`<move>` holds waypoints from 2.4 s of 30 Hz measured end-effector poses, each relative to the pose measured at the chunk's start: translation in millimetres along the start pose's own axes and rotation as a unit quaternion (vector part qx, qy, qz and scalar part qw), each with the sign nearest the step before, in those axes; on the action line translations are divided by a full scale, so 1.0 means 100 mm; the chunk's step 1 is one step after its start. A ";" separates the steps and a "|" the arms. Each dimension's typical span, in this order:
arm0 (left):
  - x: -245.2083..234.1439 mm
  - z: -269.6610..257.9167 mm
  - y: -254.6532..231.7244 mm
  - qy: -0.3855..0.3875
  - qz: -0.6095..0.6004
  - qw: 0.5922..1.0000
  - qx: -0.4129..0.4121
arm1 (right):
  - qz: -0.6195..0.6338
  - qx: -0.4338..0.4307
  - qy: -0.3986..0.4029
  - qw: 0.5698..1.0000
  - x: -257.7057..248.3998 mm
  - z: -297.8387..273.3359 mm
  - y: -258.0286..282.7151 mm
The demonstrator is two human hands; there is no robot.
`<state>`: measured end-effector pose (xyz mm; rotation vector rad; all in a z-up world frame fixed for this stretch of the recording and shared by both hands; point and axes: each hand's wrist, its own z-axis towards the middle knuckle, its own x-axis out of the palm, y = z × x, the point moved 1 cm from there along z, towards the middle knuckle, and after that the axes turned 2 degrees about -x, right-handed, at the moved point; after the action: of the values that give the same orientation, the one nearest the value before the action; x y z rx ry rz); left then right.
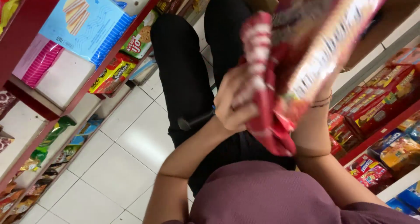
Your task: Clean grocery items with a cloth and organize them in a box while using a scanner.
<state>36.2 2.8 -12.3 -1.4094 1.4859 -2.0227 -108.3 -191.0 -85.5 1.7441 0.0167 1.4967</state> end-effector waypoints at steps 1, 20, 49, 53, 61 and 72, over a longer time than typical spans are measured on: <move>0.02 0.09 -0.17 0.100 0.156 0.958 0.217 | -0.204 0.060 -0.094 0.973 0.76 -0.19 0.03; -0.14 0.90 -0.45 0.053 0.411 0.892 0.180 | -0.294 0.084 -0.148 0.941 0.48 -0.41 0.21; -0.17 -0.01 -0.09 0.125 0.148 0.979 -0.061 | -0.179 -0.212 -0.191 0.942 0.73 0.47 0.25; 0.38 -0.36 0.08 0.112 0.063 0.982 -0.139 | -0.184 -0.132 -0.129 0.966 0.71 0.44 0.09; 0.33 0.06 -0.07 0.118 0.338 0.896 0.264 | -0.031 -0.129 -0.165 0.977 1.48 0.31 0.51; 0.50 0.45 0.01 0.441 0.496 0.703 0.255 | -0.166 0.043 -0.174 0.970 0.50 -0.34 0.63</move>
<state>47.8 -58.4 13.9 0.6611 1.2531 -2.0067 -152.2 -189.4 -9.8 1.9408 0.1861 0.9503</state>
